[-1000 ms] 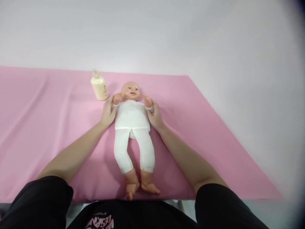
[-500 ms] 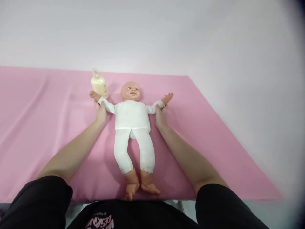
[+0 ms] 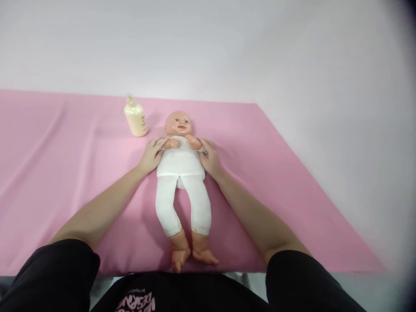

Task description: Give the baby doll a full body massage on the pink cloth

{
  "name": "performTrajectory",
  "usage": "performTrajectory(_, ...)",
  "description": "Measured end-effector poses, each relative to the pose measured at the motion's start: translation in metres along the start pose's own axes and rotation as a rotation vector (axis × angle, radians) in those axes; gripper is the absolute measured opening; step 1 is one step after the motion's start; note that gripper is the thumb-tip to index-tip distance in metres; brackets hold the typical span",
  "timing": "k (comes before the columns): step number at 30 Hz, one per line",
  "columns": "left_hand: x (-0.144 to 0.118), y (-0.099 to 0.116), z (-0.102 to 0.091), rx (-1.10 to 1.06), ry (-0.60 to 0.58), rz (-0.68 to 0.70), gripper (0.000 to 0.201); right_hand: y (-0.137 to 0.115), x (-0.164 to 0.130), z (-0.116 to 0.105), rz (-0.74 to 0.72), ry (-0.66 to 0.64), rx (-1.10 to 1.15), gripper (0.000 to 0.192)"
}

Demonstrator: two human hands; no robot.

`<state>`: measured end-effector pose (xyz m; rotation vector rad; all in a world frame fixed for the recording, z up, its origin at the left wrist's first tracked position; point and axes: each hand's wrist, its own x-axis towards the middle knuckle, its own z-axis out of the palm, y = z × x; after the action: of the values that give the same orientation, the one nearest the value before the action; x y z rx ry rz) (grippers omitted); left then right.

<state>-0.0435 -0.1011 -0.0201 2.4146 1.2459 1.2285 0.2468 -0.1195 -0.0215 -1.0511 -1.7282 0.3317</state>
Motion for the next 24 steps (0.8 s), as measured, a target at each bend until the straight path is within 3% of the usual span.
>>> performTrajectory(6, 0.0, 0.002, -0.001, -0.005, -0.002, 0.012, 0.048, 0.003, 0.0, 0.001, -0.033, -0.018, -0.015, 0.051)
performTrajectory(10, -0.001, 0.0, -0.001, -0.149, 0.126, -0.054, 0.053, 0.007, 0.0, 0.005, 0.031, 0.062, 0.094, 0.048)
performTrajectory(15, 0.001, -0.01, 0.0, -0.444, 0.395, -0.245, 0.068, 0.018, 0.002, 0.001, 0.124, 0.222, 0.222, 0.066)
performTrajectory(20, 0.003, -0.036, 0.001, -0.645, 0.6, -0.528, 0.051, 0.043, 0.005, -0.004, 0.205, 0.392, 0.266, 0.078)
performTrajectory(22, 0.001, -0.049, 0.001, -0.676, 0.658, -0.649, 0.043, 0.051, 0.005, -0.004, 0.313, 0.457, 0.305, 0.076)
performTrajectory(24, -0.001, -0.059, 0.0, -0.646, 0.61, -0.605, 0.044, 0.054, 0.006, -0.004, 0.407, 0.509, 0.346, 0.072)
